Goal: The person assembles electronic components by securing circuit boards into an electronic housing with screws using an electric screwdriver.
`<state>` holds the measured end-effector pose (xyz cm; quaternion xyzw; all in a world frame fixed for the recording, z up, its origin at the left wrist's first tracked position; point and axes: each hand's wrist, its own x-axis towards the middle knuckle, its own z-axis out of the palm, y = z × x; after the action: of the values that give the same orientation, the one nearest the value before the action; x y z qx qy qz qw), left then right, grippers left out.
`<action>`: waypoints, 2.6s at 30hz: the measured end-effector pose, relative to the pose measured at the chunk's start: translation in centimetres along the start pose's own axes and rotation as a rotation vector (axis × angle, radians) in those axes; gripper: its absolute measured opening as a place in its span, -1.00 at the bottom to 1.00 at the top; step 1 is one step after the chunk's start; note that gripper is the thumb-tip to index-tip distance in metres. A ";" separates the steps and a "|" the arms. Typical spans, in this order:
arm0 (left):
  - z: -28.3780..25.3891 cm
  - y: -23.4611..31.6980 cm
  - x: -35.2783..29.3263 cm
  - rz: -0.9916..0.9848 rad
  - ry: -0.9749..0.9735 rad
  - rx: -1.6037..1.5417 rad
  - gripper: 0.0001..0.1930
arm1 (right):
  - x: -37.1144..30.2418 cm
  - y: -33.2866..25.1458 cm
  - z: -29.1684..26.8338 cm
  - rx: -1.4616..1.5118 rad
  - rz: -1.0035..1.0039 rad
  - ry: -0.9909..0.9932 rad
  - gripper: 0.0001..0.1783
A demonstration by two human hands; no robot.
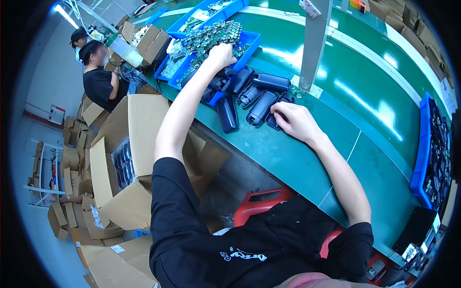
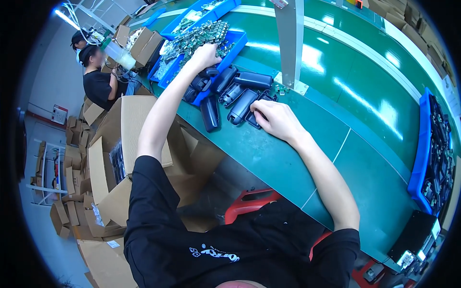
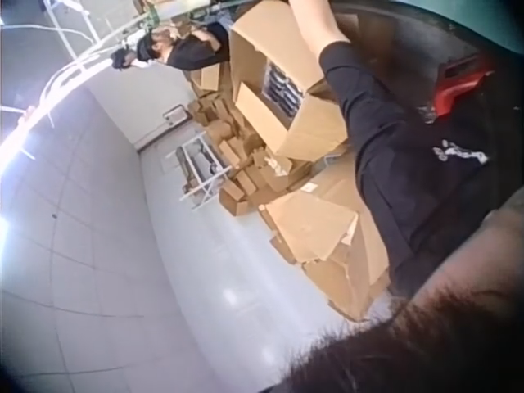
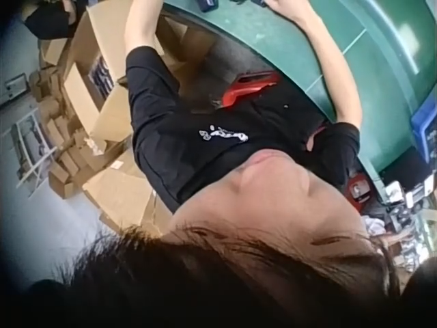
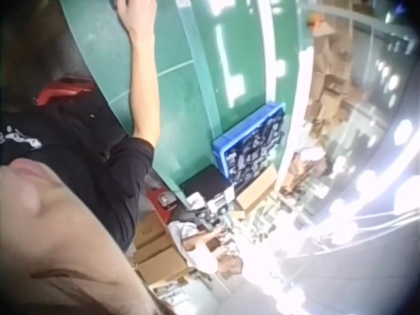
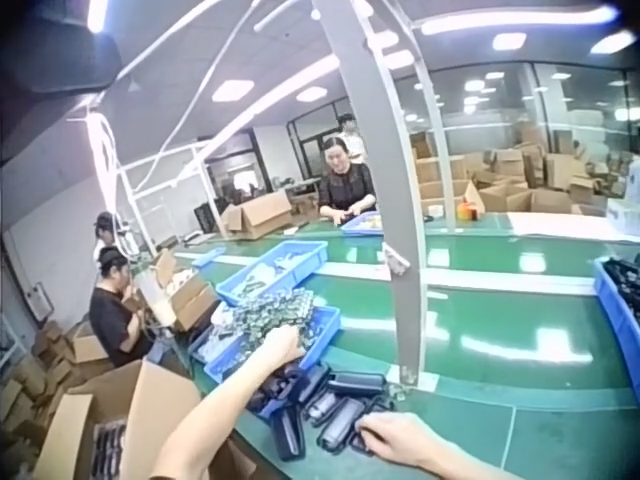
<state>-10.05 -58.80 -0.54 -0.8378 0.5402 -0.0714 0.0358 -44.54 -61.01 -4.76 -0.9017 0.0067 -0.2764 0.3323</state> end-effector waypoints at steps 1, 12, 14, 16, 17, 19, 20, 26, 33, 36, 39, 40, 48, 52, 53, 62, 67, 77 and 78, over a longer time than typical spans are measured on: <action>-0.4 0.0 -0.1 0.003 0.000 0.002 -0.41 | 0.0 0.1 0.0 0.000 0.001 0.003 -0.88; -5.1 -0.2 -2.1 0.059 0.288 -0.160 -0.63 | -0.1 -0.6 -0.8 0.218 0.161 0.168 -0.89; -5.9 0.2 -2.6 0.071 0.317 -0.197 -0.63 | -0.3 0.7 -0.9 0.363 0.274 0.267 -0.88; -6.7 0.6 -3.3 0.079 0.377 -0.268 -0.63 | -0.1 2.0 -1.0 0.659 0.489 0.451 -0.87; -7.2 0.9 -3.7 0.078 0.375 -0.266 -0.63 | -0.1 2.3 -1.1 0.663 0.490 0.450 -0.87; -8.2 2.0 -4.5 0.188 0.496 -0.260 -0.65 | 0.0 2.6 -1.1 0.736 0.468 0.514 -0.82; -8.7 2.6 -4.9 0.243 0.558 -0.256 -0.66 | 0.1 2.7 -1.0 0.772 0.456 0.546 -0.79; -10.3 14.3 -11.8 0.581 0.462 -0.380 -0.72 | 0.0 2.4 -1.2 0.736 0.390 0.655 -0.64; -3.5 21.6 -13.6 0.567 0.423 -0.638 -0.66 | -1.4 4.2 -1.8 0.819 0.318 0.782 -0.51; -1.8 22.7 -13.2 0.516 0.455 -0.661 -0.63 | -2.0 5.0 -1.8 0.998 0.471 0.781 -0.52; -1.2 22.7 -13.7 0.513 0.442 -0.589 -0.58 | -1.7 5.7 -1.8 0.772 0.479 0.758 -0.53; -1.7 22.4 -13.4 0.509 0.386 -0.579 -0.56 | -1.4 5.9 -2.0 0.748 0.475 0.759 -0.54; -0.8 19.8 -12.5 0.627 0.727 -0.502 -0.68 | -0.2 5.6 -2.0 0.732 0.443 0.806 -0.56; -7.0 17.5 -12.8 0.583 0.794 -0.322 -0.75 | -0.9 4.7 -2.2 0.275 0.411 0.568 -0.67; -8.9 16.2 -13.2 0.457 0.747 -0.147 -0.80 | -1.1 4.1 -1.8 0.215 0.459 0.511 -0.72; -6.7 0.1 -3.9 0.284 0.171 -0.330 -0.72 | -1.0 3.4 -1.0 0.184 0.395 0.529 -0.85; -2.5 0.5 0.0 0.341 -0.006 -0.233 -0.54 | -1.0 4.1 -1.1 0.152 0.401 0.528 -0.86; 2.3 -0.4 2.8 0.295 -0.082 -0.199 -0.25 | -0.7 3.3 -1.0 0.120 0.411 0.479 -0.86; 1.7 0.4 2.7 0.304 -0.080 -0.201 -0.25 | -0.8 3.4 -1.2 0.112 0.412 0.479 -0.86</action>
<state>-9.04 -61.50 -2.00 -0.7482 0.6629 0.0227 -0.0163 -45.26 -64.19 -6.50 -0.7711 0.2521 -0.4075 0.4194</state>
